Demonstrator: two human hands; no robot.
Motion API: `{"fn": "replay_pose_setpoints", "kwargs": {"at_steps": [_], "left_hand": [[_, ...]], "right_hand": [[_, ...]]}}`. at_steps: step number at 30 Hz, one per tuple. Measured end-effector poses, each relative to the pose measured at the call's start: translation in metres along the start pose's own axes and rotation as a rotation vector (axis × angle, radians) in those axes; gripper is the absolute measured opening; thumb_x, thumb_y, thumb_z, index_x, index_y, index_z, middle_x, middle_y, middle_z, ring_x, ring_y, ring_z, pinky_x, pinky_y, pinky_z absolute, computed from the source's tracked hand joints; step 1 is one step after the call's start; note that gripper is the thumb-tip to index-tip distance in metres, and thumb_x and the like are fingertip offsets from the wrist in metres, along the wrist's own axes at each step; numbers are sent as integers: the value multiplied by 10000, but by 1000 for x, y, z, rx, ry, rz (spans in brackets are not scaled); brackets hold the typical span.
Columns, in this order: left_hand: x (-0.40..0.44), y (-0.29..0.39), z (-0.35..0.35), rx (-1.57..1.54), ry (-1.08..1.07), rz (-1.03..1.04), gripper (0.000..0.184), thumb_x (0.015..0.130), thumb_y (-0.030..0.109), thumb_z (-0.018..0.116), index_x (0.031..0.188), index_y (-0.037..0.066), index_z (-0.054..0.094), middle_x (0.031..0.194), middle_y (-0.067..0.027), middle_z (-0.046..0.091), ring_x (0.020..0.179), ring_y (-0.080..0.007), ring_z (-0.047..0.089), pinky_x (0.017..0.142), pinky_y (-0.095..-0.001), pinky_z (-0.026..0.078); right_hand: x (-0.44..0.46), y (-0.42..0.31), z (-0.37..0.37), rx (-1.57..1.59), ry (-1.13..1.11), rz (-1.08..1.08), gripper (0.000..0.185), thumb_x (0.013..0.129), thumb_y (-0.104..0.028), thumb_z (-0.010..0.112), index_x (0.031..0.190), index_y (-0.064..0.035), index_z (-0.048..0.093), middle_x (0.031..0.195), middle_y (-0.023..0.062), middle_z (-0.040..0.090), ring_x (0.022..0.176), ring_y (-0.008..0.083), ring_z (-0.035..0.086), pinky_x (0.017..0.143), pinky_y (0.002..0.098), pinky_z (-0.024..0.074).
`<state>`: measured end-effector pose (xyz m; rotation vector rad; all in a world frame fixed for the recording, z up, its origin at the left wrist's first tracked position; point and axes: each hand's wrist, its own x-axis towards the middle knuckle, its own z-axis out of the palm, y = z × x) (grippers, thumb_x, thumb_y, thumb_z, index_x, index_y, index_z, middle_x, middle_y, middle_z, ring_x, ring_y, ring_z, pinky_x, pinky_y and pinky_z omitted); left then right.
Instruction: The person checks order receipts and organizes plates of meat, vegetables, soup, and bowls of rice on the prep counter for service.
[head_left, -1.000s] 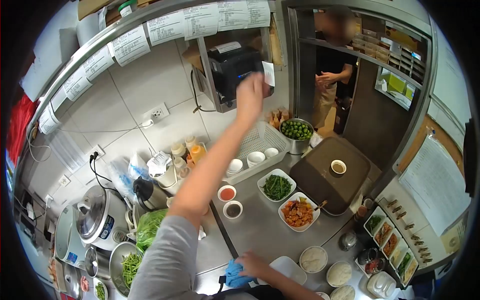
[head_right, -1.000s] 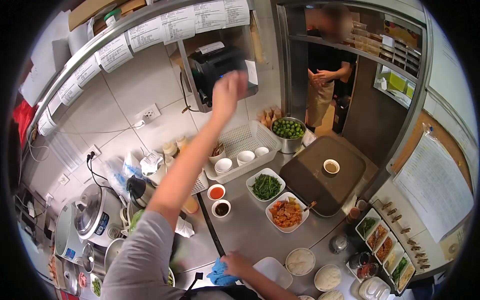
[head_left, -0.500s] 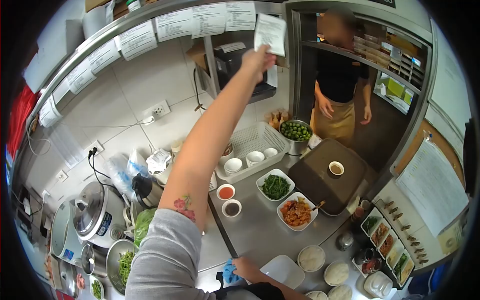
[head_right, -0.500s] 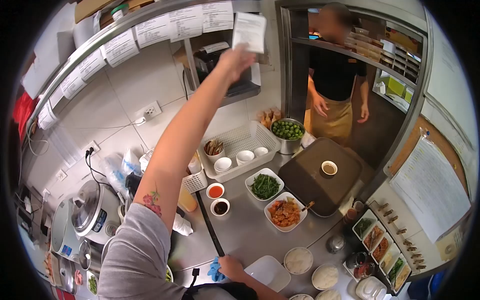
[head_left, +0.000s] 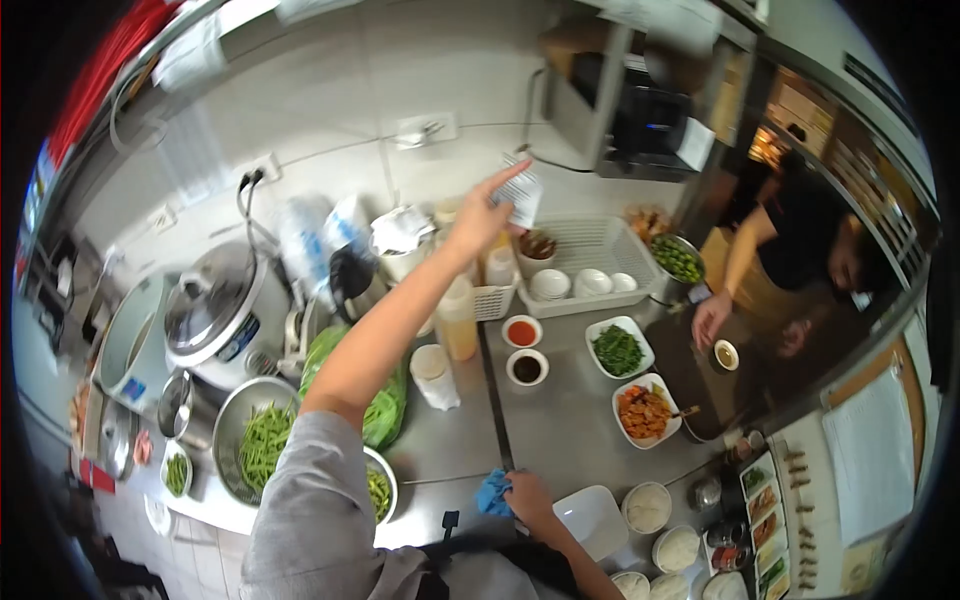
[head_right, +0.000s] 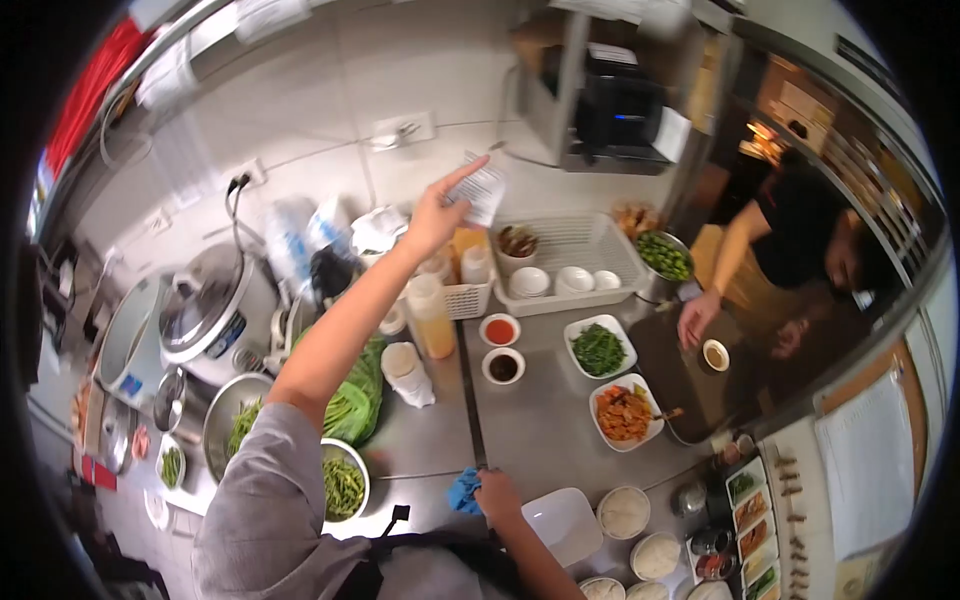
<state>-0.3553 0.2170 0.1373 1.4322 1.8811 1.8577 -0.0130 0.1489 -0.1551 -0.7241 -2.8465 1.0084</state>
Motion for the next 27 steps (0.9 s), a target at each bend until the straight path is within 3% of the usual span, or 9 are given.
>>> {"fn": "replay_pose_setpoints", "kwargs": {"at_steps": [6,9,11,13,15,19,22,25,27], "left_hand": [[23,-108,-138,-188,467,-163,410,828,31,528,1236,-7,533,1081,-126,598,769,-173,628,677,-317,596],[32,-124,-168,274,496,-229,340,804,140,615,1117,6,631,994,-162,653,765,-187,657,654,-302,578],[44,-184,-189,828,445,19,267,793,210,639,981,32,702,810,-175,687,611,-242,672,555,-314,540],[35,-152,-170,562,444,-398,250,796,278,656,902,62,725,747,-157,679,674,-286,670,628,-395,520],[32,-170,-165,826,555,-8,239,798,274,646,810,49,725,697,-146,670,684,-336,653,654,-413,517],[1,-202,-161,1098,319,-405,252,786,268,623,874,40,684,957,-172,631,925,-343,606,769,-440,487],[2,-203,-149,1364,380,-312,242,765,221,648,938,52,666,1114,-184,551,1058,-333,528,841,-449,450],[22,-92,-100,1137,792,227,163,747,133,667,889,53,660,1149,-186,526,1079,-322,497,865,-443,432],[47,-13,-53,808,633,588,140,739,70,678,876,51,650,1065,-161,574,1018,-302,537,820,-408,454]], "right_hand": [[1,-8,-6,-17,46,-4,253,688,-84,628,938,-48,645,896,159,643,851,342,616,781,424,492],[6,-6,-5,10,43,-14,263,679,-126,619,926,-43,651,865,171,636,822,353,611,766,438,486],[8,-1,-2,11,29,5,266,677,-154,613,916,-43,654,850,174,633,808,358,609,761,442,484],[9,7,4,-16,-10,30,260,680,-169,610,906,-47,654,846,170,633,806,355,610,762,438,487],[8,8,7,-3,54,15,256,684,-175,608,903,-52,653,843,164,635,800,354,611,764,435,490],[5,11,15,-5,100,-11,258,692,-182,604,912,-57,651,861,162,637,813,352,611,769,431,493],[4,14,15,42,88,-4,264,704,-194,605,921,-50,648,900,174,634,848,348,608,780,434,490],[3,9,12,22,112,5,277,720,-242,608,922,-56,650,911,179,636,851,354,610,782,442,488],[8,8,10,20,61,40,312,723,-281,594,914,-39,644,911,189,633,867,358,604,781,452,487]]}}
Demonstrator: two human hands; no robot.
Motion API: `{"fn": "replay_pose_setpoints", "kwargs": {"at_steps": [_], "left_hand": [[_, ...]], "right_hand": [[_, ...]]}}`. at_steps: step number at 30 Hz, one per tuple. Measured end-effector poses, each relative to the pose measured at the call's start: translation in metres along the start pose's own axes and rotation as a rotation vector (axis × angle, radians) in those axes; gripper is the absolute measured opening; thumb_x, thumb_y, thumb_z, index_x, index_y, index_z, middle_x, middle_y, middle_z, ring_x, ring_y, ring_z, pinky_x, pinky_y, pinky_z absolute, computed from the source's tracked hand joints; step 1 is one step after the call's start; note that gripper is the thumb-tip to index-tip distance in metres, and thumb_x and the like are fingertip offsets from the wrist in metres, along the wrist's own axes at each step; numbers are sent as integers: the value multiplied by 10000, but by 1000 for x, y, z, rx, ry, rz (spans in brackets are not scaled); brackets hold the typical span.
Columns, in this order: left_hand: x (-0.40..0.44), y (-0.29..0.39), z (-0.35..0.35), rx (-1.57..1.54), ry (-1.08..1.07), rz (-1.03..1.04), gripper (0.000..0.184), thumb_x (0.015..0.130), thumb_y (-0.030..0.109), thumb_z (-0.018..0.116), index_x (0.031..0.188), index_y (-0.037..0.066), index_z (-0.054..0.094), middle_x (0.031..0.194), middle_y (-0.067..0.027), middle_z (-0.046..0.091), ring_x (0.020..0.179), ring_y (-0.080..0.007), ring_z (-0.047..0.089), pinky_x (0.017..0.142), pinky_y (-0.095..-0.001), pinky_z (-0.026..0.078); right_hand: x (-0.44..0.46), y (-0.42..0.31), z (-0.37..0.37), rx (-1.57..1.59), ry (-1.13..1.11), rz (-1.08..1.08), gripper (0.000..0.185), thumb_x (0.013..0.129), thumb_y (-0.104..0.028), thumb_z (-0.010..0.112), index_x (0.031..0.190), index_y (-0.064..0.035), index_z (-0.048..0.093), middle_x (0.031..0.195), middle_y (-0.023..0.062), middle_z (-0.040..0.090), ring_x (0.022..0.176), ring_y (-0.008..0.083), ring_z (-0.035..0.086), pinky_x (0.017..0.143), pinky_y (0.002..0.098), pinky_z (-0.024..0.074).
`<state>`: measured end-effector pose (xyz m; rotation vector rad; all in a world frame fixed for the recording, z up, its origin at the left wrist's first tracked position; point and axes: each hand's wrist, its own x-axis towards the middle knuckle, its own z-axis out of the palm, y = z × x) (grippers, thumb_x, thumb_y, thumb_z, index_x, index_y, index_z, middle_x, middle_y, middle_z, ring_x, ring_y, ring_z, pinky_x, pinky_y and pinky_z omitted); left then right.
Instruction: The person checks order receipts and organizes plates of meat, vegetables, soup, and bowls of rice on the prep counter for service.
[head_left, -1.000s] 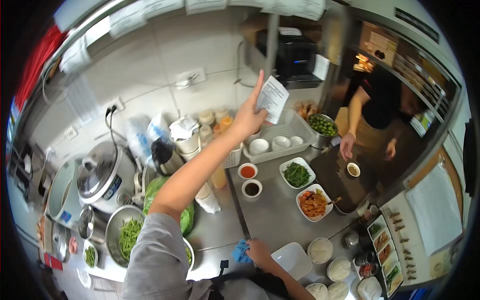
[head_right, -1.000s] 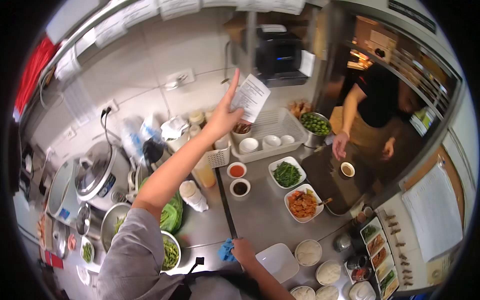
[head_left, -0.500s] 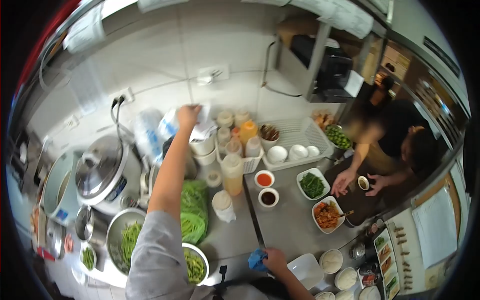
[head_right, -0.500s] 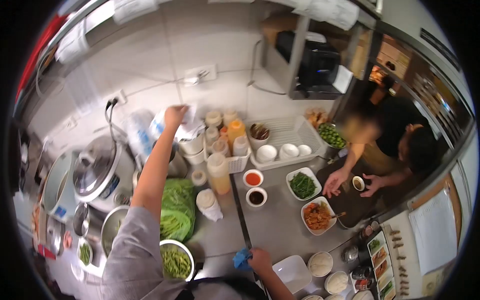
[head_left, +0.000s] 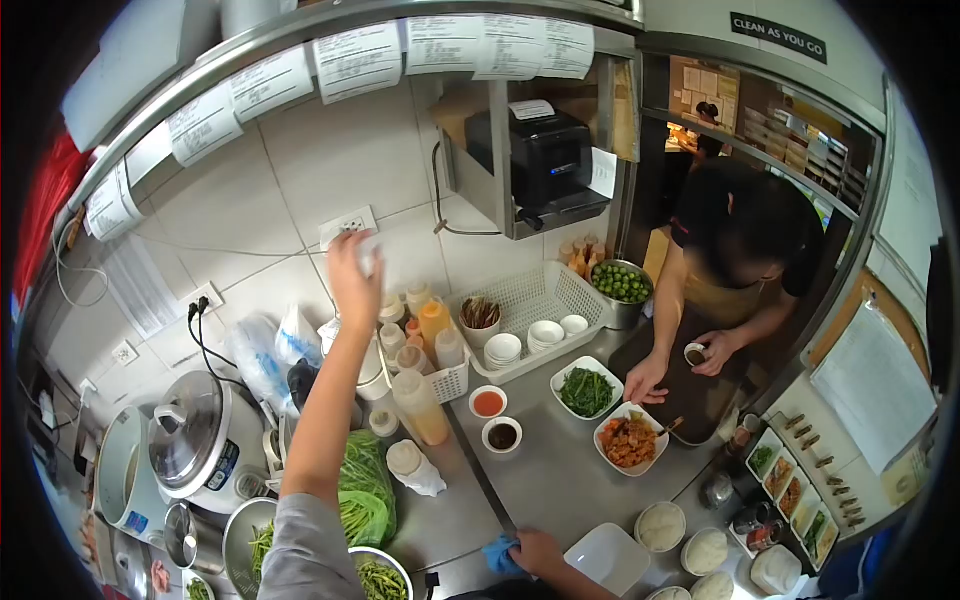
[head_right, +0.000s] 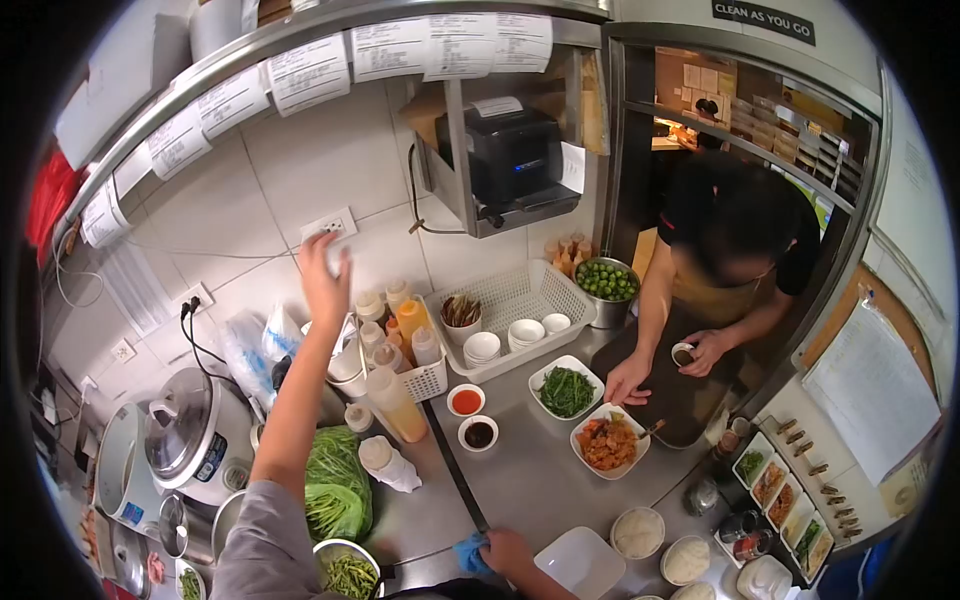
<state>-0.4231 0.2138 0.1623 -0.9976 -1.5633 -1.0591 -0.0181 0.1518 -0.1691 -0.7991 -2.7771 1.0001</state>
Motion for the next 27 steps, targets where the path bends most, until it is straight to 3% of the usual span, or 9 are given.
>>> {"fn": "replay_pose_setpoints", "kwargs": {"at_steps": [2,3,6,11,15,18,24,25,27], "left_hand": [[38,77,9,-230,-186,122,132,757,73,667,888,61,655,946,-123,623,913,-270,591,767,-360,472],[57,118,17,-438,-176,164,126,794,90,658,910,41,670,771,-72,643,706,-190,616,660,-298,484],[104,189,66,-631,-375,20,169,825,155,650,945,40,682,814,-51,669,666,-81,572,584,-231,460],[156,238,123,-972,-453,-384,281,802,246,687,985,33,683,864,-42,677,695,-94,601,605,-225,485],[147,252,132,-1037,-478,-492,285,826,252,664,999,26,676,888,-68,673,725,-126,615,634,-248,500],[143,244,139,-1127,-515,-595,431,791,264,706,1115,-1,603,966,-100,648,784,-156,614,671,-277,513],[161,225,153,-1275,-368,-838,790,685,318,798,1270,-23,391,1096,-142,564,933,-221,582,762,-332,521],[167,224,150,-1276,-374,-862,641,738,315,759,1196,-16,457,1092,-131,571,954,-220,578,799,-332,510],[173,221,142,-1335,-411,-824,554,780,306,722,1159,-15,478,1090,-128,576,964,-218,579,811,-331,507]], "right_hand": [[0,-3,-5,13,-58,41,339,730,-317,585,899,-28,641,905,196,632,872,362,603,777,456,487],[1,-7,-14,30,-89,62,348,736,-333,583,888,-26,641,900,198,633,869,363,605,773,456,488],[3,-9,-16,55,-134,63,364,745,-358,592,864,-18,639,886,203,635,852,368,611,763,458,490],[0,-1,-13,64,-98,-2,350,750,-346,614,867,-16,634,869,201,637,827,372,615,754,462,489],[-2,13,-2,111,-91,-62,332,761,-324,616,877,-13,628,872,198,634,840,366,613,759,459,488],[-1,13,-7,95,-116,-74,333,761,-320,620,885,-12,625,876,192,632,850,363,611,770,454,487],[1,12,-5,118,-121,-81,352,757,-333,627,898,-10,625,887,189,630,863,362,607,779,452,484],[2,12,-6,110,-129,-80,357,757,-335,627,903,-10,626,889,191,628,866,363,605,781,453,483],[4,17,-8,149,-181,-105,391,758,-347,634,962,-14,631,940,200,623,910,361,597,814,435,476]]}}
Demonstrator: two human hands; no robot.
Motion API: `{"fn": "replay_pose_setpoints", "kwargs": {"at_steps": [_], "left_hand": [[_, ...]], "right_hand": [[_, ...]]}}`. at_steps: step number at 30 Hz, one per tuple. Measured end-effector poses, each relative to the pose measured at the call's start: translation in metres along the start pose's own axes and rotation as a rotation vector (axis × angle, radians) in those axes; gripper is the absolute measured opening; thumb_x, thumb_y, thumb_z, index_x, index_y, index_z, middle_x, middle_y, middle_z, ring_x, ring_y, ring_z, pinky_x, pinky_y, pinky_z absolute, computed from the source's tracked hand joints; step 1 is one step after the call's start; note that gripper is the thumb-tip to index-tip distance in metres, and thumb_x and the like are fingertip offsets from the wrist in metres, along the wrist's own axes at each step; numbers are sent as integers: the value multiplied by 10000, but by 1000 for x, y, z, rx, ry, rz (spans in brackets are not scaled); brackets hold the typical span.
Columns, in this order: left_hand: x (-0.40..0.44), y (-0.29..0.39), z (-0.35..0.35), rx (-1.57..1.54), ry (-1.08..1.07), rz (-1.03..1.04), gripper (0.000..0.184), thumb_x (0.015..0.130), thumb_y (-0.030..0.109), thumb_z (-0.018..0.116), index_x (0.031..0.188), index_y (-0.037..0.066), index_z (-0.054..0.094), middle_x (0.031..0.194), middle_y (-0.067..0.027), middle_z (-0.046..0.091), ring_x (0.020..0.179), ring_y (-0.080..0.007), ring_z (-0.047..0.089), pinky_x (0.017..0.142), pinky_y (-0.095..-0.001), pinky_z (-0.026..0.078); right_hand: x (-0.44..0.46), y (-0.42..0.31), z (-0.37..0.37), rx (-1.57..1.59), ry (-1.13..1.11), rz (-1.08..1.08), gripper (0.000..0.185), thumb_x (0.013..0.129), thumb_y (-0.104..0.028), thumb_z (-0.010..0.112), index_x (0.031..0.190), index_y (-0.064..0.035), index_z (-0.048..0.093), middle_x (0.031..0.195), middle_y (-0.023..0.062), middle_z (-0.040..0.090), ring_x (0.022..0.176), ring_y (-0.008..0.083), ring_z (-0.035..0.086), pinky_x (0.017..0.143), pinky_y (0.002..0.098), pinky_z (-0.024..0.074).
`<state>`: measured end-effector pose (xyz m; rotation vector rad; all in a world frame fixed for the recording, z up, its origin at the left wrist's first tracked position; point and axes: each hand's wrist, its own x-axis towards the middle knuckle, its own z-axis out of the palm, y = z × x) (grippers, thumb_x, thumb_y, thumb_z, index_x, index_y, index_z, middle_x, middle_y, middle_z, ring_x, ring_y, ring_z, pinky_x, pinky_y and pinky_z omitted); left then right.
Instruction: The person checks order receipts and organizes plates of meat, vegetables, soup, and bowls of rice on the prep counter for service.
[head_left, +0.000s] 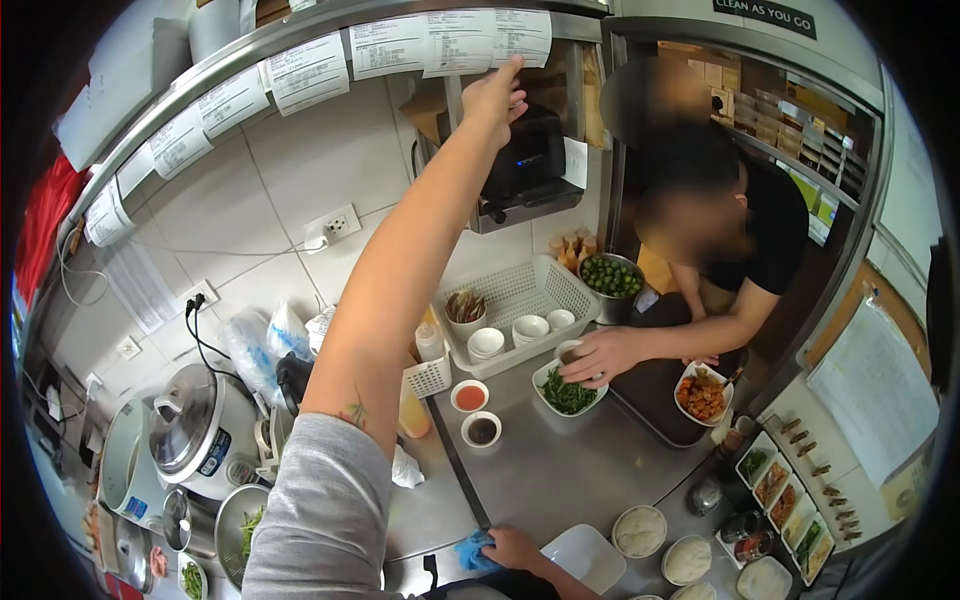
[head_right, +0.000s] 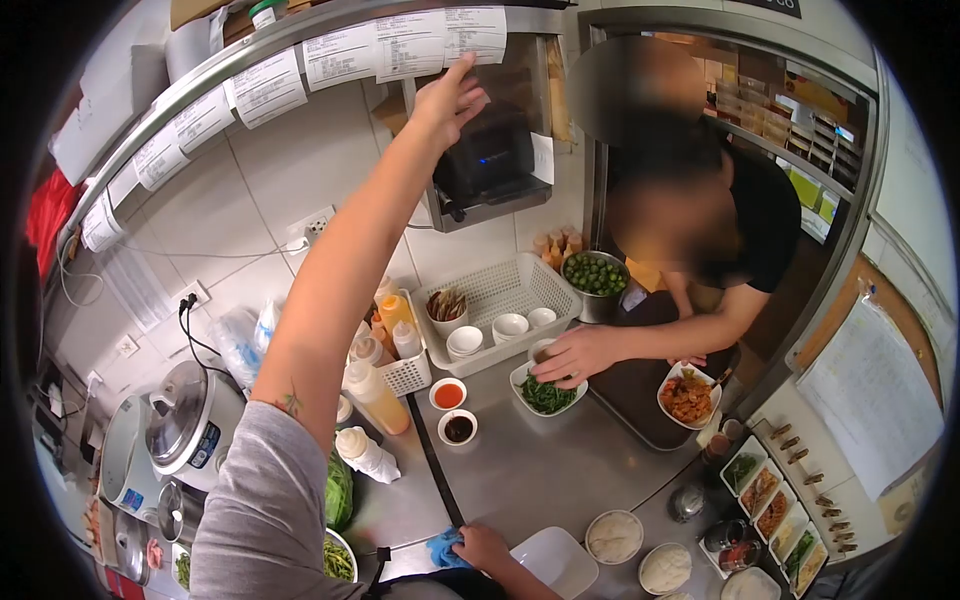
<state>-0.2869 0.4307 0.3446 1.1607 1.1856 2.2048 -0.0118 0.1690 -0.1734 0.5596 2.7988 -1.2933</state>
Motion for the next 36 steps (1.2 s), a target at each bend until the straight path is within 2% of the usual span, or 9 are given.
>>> {"fn": "replay_pose_setpoints", "kwargs": {"at_steps": [4,6,8,10,15,18,21,25,36], "left_hand": [[-35,-12,-14,57,-143,4,302,865,249,625,1010,4,527,977,-126,616,891,-208,614,789,-321,506],[-118,-33,-24,51,-208,-76,215,880,204,594,956,17,521,898,-77,602,821,-171,599,764,-308,493],[-225,-72,-42,1,-199,-182,196,878,173,593,962,11,520,901,-75,614,778,-134,589,740,-281,489],[-335,-111,-66,-58,-110,-487,199,885,176,603,971,12,530,849,-54,628,709,-99,585,662,-244,491],[-499,-215,-129,136,47,-648,207,871,126,636,955,10,487,903,-101,628,784,-115,605,689,-251,507],[-526,-237,-149,93,43,-492,522,829,34,646,1273,22,372,978,-138,604,852,-136,612,743,-230,486],[-516,-222,-160,424,-144,-559,608,784,24,669,1329,111,412,1009,-122,615,980,-183,604,847,-300,475],[-527,-258,-193,1032,-552,-44,486,765,124,686,1231,134,549,1128,-96,600,1190,-264,485,999,-431,372],[-528,-250,-198,1127,-684,-62,690,697,406,725,1277,99,511,1315,-127,493,1331,-288,320,1092,-483,228]], "right_hand": [[-13,1,-36,175,-264,-142,512,792,-380,638,1150,-19,580,1096,202,592,1018,321,578,903,382,444],[-17,-30,-86,262,-15,-194,592,847,-341,624,1312,-21,443,1179,175,558,1104,259,537,957,359,406],[-14,-19,-102,1115,367,-147,625,913,-214,565,1430,-67,245,1282,100,489,1147,190,496,955,349,416],[-27,-37,-154,1275,565,-47,633,921,-209,556,1444,-91,219,1301,124,472,1115,184,516,940,338,430],[-17,4,-134,759,573,196,700,779,-133,680,1378,-33,333,903,100,664,865,162,624,754,301,492],[-12,33,-99,263,557,263,637,716,-100,669,1290,-54,397,772,108,650,777,225,638,706,337,499],[-7,36,-84,43,518,388,546,679,-90,655,1181,-82,440,740,132,632,756,304,630,699,389,496],[-4,35,-77,-260,415,438,446,691,-100,660,1091,-117,462,817,123,623,849,315,606,748,415,482],[12,15,-76,-498,343,-235,137,597,-113,702,647,-118,574,784,16,597,877,220,558,831,368,442]]}}
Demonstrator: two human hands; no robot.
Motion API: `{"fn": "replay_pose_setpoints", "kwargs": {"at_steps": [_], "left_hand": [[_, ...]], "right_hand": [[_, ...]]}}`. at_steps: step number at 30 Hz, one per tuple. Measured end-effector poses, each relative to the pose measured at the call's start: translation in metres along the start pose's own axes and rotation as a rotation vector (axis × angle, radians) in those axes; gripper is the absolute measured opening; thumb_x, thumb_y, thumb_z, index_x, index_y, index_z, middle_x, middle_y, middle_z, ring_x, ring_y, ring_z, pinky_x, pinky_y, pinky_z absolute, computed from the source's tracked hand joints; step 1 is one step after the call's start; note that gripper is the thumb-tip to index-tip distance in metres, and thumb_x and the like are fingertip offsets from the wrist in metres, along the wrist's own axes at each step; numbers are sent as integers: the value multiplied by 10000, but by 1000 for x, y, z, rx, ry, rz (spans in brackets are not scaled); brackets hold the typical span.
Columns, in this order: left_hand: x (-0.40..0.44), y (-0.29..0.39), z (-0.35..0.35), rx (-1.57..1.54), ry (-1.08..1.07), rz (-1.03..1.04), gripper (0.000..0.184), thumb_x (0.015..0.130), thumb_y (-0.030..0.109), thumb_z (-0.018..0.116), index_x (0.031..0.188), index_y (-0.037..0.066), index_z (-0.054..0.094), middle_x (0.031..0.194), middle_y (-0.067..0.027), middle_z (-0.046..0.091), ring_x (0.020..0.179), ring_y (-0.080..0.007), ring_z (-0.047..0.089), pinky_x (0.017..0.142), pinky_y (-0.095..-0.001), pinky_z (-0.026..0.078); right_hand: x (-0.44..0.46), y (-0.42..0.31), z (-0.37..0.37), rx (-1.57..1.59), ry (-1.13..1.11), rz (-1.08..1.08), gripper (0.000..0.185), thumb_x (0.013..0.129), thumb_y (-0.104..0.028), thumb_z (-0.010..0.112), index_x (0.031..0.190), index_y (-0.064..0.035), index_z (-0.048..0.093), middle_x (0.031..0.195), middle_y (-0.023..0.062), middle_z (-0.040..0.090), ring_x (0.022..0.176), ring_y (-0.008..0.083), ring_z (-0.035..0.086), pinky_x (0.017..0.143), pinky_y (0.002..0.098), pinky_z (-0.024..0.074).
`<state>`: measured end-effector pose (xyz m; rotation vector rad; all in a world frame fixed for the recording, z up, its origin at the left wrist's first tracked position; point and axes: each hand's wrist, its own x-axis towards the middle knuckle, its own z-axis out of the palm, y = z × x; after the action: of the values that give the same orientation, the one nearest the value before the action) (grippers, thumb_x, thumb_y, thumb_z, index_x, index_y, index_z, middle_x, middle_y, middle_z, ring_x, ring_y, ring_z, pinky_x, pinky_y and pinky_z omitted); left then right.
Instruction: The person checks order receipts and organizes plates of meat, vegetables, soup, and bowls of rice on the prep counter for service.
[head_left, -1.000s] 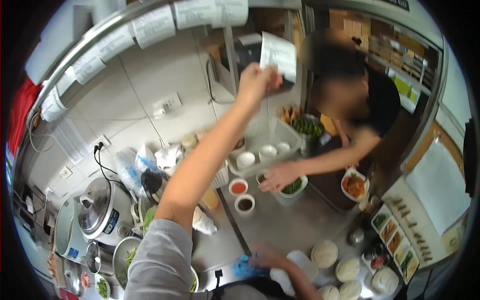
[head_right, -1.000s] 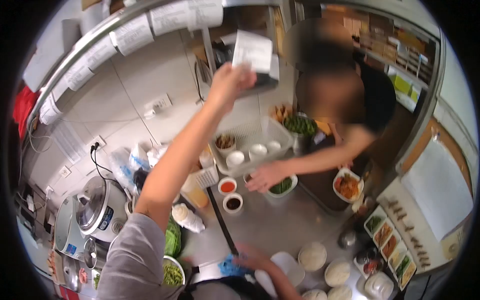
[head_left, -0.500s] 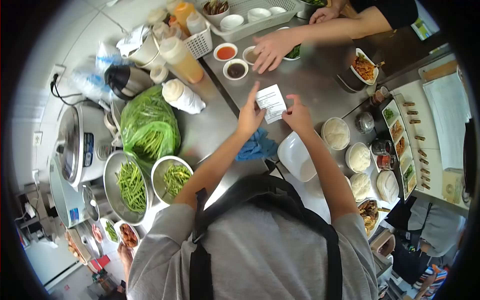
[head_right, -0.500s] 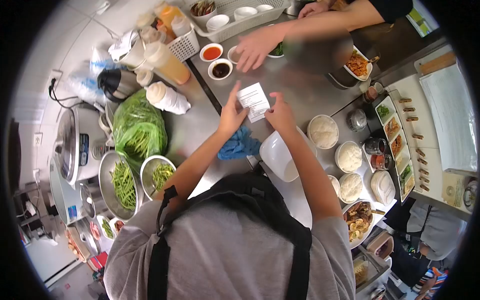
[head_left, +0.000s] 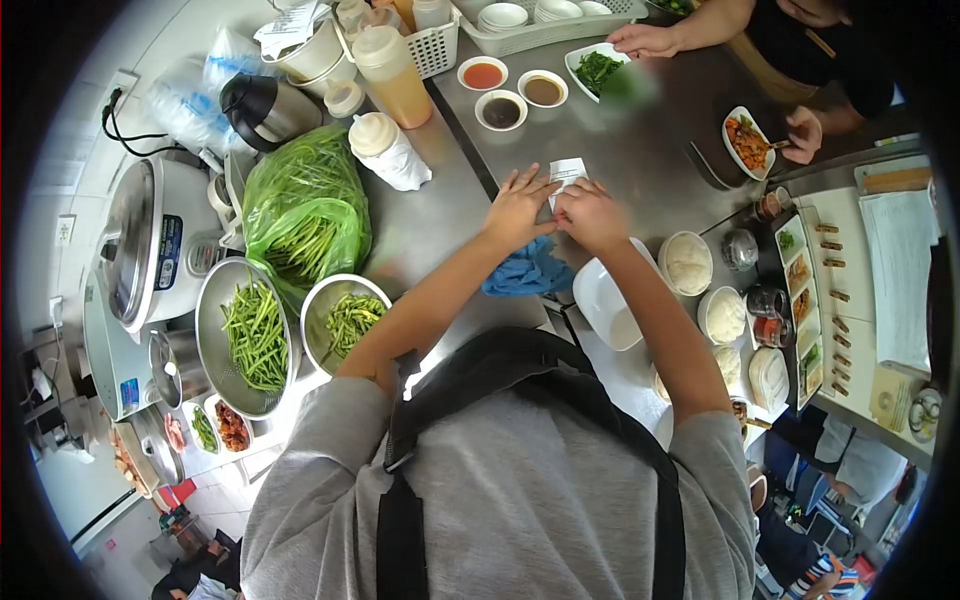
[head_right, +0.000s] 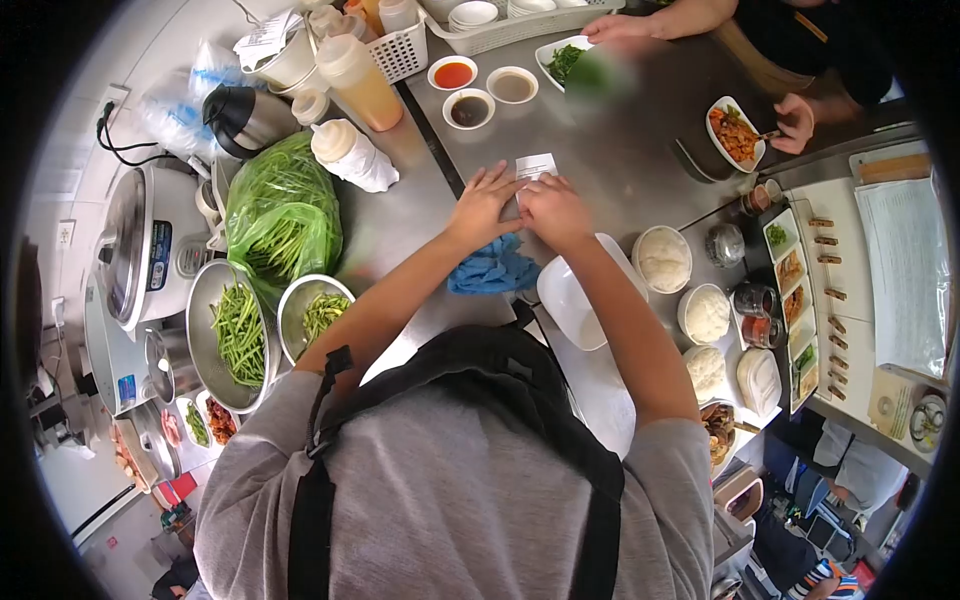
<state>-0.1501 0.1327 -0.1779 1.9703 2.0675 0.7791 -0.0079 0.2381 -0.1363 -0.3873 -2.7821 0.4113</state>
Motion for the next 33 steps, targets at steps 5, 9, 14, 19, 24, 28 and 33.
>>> {"fn": "replay_pose_setpoints", "kwargs": {"at_steps": [5,9,14,19,24,28,33], "left_hand": [[-1,3,2,-24,30,-5,700,693,416,724,1273,89,510,1308,-128,495,1326,-291,325,1089,-490,231],[-4,1,4,22,-41,-6,718,705,444,708,1285,80,495,1310,-133,495,1316,-296,341,1083,-496,238],[95,36,-103,-146,131,239,549,764,173,654,1277,56,499,1340,-94,479,1071,-313,566,902,-383,475],[291,114,-307,29,789,715,381,675,-97,504,1006,21,652,975,-207,619,827,-367,606,768,-418,493],[409,171,-434,-78,1002,340,251,734,3,563,954,34,680,896,-224,648,841,-371,630,762,-412,498],[453,172,-449,-252,943,174,226,700,34,593,908,-11,670,858,-245,642,839,-392,623,772,-418,495],[484,179,-474,-454,1005,190,373,936,220,345,989,12,650,910,-165,660,826,-258,627,759,-385,484]], "right_hand": [[-14,42,-16,-126,-91,43,115,611,-127,690,654,-121,583,747,30,597,850,225,562,845,383,428],[-35,67,-48,-114,-60,213,70,670,-160,662,653,-122,605,735,46,614,849,245,565,853,397,420],[-41,31,-64,103,186,222,85,704,-173,685,762,-117,657,811,86,648,832,293,595,830,417,441],[-45,-28,-58,365,67,146,235,719,-284,745,876,-123,676,821,91,659,841,294,611,785,392,477],[-61,-49,-48,638,77,106,229,755,-250,718,926,-108,668,816,91,649,810,272,612,733,363,484],[-76,-43,-37,667,15,110,234,780,-255,699,967,-119,661,864,70,657,828,251,616,741,339,485],[-81,-36,-2,702,-31,-23,243,801,-262,672,996,-119,657,861,62,654,819,254,615,748,359,479]]}}
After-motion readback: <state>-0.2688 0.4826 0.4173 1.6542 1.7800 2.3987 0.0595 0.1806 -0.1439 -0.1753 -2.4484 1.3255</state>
